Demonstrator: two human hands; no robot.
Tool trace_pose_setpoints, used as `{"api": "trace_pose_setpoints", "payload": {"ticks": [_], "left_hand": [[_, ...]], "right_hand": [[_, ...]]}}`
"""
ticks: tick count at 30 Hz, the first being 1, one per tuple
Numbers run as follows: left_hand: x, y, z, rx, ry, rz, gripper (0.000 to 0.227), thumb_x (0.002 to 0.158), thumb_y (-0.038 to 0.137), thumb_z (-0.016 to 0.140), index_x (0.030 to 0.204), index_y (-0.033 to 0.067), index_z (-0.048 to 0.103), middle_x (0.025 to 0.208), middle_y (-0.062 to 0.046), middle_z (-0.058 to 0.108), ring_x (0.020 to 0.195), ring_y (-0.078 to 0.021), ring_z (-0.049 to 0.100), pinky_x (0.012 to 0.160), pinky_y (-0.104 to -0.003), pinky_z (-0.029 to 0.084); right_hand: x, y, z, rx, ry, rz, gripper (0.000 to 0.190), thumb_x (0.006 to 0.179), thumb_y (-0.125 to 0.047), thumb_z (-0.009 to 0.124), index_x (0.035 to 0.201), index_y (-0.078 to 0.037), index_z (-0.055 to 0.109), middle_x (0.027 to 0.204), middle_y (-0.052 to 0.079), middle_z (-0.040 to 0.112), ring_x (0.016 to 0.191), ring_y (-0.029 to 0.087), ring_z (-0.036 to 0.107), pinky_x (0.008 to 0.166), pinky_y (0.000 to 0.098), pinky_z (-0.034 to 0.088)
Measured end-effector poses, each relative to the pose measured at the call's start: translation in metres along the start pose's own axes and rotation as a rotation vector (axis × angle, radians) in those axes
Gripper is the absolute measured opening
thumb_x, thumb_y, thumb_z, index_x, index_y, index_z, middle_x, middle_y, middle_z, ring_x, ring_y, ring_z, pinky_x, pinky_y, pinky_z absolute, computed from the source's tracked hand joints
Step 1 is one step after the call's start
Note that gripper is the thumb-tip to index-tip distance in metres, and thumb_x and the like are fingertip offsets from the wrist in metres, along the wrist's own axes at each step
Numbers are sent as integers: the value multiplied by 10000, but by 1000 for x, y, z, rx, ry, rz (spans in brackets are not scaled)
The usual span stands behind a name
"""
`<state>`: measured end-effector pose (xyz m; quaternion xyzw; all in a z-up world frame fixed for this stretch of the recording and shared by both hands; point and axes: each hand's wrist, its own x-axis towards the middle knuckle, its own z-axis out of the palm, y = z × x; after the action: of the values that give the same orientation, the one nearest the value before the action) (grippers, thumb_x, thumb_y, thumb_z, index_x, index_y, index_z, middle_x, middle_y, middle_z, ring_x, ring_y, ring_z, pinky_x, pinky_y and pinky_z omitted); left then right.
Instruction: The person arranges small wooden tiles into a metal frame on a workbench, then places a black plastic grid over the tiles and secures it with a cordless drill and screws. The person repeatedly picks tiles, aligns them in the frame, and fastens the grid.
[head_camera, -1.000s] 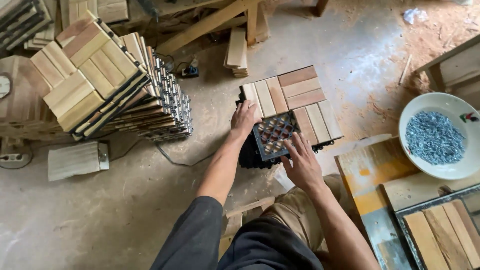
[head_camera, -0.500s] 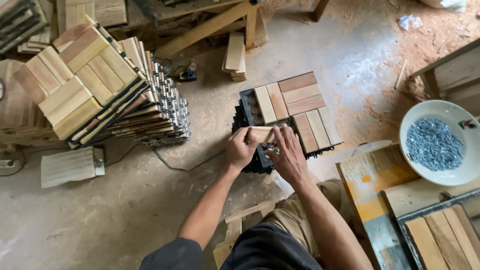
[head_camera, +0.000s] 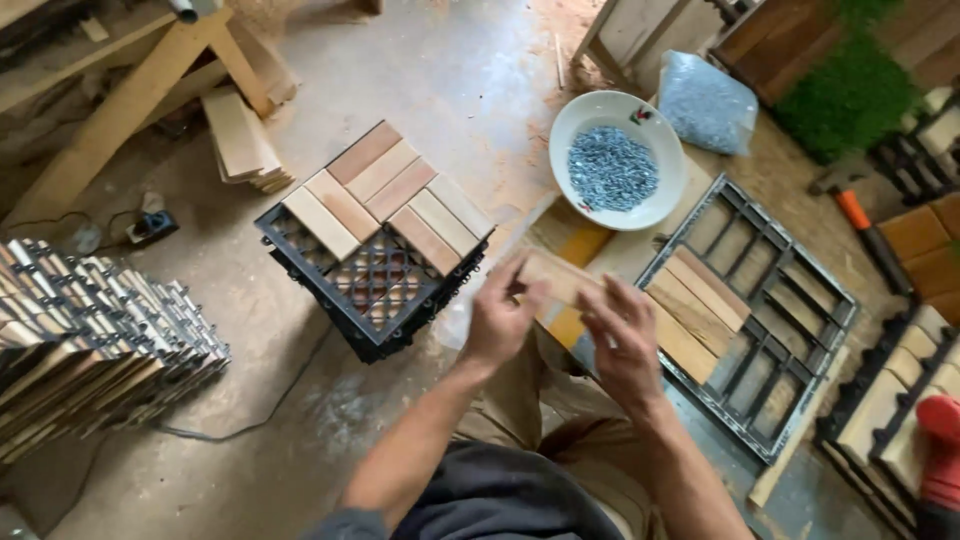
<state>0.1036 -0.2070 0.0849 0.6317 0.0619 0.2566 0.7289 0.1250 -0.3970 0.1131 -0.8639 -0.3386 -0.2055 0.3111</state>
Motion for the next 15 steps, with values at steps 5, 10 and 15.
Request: {"api": "trace_pose_setpoints", "payload": {"ticks": [5, 10, 15], "left_hand": [[-10, -29, 130, 191, -297, 209, 567, 912, 315, 771, 1408, 79, 627, 1141, -198, 716, 1062, -342, 716, 881, -426, 605], [-53, -78, 226, 501, -545, 482, 499, 930, 414, 657, 1379, 196, 644, 1290, -38, 700, 1231, -246, 664, 1035, -423, 542], [-67, -119, 280, 738, -669, 817, 483, 886, 243, 618, 1357, 144, 653, 1404, -88, 653, 1412, -257, 526, 1207, -568, 341]], "right_hand": [[-53, 46, -92, -180, 141, 281, 368, 958, -71, 761, 1311, -171, 729, 1336, 161, 642, 1262, 357, 605, 1069, 487, 475], [-138, 63, -117, -446, 317, 552, 368, 940, -234, 849, 1294, -167, 769, 1146, 157, 666, 1099, 339, 653, 988, 436, 511], [-147, 81, -74, -555, 464, 662, 352, 960, -256, 804, 1253, -65, 766, 1000, 152, 562, 920, 367, 617, 840, 412, 508]]}}
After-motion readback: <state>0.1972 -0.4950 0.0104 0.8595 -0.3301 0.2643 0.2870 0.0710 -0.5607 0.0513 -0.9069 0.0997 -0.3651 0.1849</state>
